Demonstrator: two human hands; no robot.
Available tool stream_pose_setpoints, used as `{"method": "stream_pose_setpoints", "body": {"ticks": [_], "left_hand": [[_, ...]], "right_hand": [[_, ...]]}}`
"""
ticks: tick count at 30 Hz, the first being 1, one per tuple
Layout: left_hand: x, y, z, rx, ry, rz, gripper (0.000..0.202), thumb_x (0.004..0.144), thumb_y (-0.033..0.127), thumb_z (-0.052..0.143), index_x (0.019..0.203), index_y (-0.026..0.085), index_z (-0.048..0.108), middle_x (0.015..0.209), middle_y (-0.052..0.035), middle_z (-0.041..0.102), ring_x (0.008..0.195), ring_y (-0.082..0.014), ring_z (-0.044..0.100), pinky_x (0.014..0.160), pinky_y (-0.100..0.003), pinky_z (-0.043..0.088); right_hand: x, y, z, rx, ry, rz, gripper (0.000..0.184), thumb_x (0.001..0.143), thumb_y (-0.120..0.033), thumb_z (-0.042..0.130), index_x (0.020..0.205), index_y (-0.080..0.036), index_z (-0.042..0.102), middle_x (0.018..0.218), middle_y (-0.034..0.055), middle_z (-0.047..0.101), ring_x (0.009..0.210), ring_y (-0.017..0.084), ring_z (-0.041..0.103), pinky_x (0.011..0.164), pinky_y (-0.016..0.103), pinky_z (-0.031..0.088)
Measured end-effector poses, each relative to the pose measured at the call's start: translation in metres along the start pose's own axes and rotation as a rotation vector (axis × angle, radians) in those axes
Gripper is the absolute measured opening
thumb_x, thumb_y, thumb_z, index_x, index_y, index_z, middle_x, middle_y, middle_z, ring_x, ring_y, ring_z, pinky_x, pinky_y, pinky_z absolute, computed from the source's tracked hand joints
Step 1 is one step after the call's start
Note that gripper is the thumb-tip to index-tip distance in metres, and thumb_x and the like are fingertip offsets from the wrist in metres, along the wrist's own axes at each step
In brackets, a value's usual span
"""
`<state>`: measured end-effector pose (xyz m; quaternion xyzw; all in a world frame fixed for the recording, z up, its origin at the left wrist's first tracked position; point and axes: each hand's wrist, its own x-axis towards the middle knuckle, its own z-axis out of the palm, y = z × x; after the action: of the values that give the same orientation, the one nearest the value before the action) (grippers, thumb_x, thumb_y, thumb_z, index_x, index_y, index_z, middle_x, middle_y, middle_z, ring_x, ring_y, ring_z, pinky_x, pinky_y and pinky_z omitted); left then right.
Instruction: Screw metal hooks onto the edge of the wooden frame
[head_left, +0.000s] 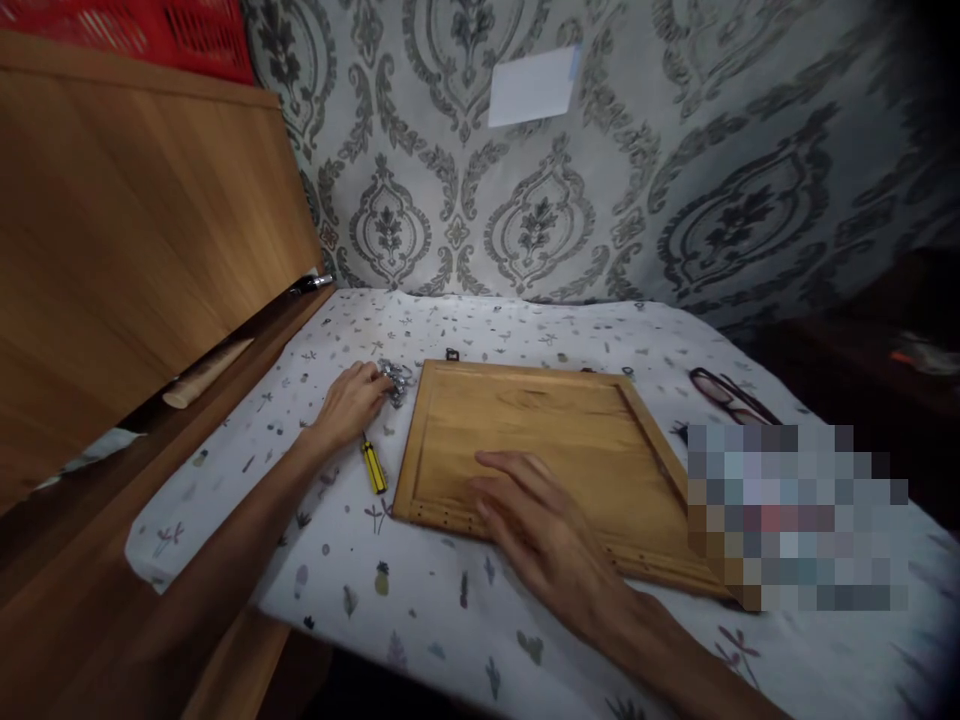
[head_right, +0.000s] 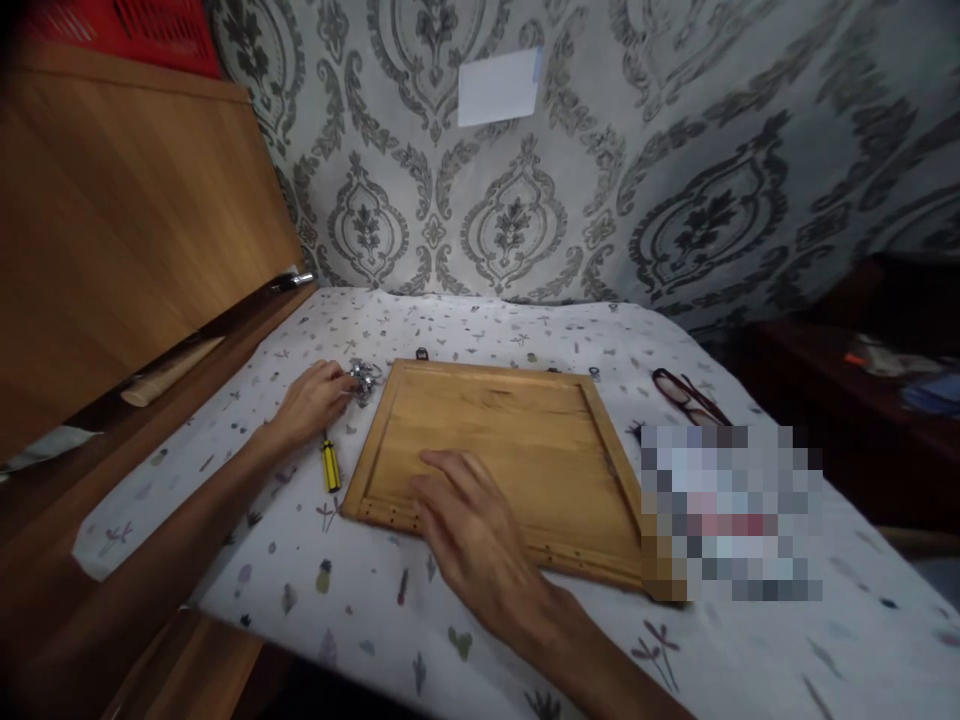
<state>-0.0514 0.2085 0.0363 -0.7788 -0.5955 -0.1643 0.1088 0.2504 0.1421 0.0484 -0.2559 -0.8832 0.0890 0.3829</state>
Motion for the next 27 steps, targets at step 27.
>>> {"method": "stream_pose_setpoints", "body": {"ticks": [27], "left_hand": [[0.002,-0.03,-0.004,-0.37,0.329,-0.33,0.017,0.084,0.022,0.053,0.084,0.017,0.07,0.082,-0.004,0.07,0.076,-0.0175,0.064,0.069,-0.028,0.051]], "right_hand": [[-0.014,0.009,0.033,0.149,0.009,-0.041,0.023,0.094,-0.006,0.052,0.11,-0.018,0.061,0.108,0.0115,0.068,0.103,0.023,0.064,0.086,0.041,0.06]]}}
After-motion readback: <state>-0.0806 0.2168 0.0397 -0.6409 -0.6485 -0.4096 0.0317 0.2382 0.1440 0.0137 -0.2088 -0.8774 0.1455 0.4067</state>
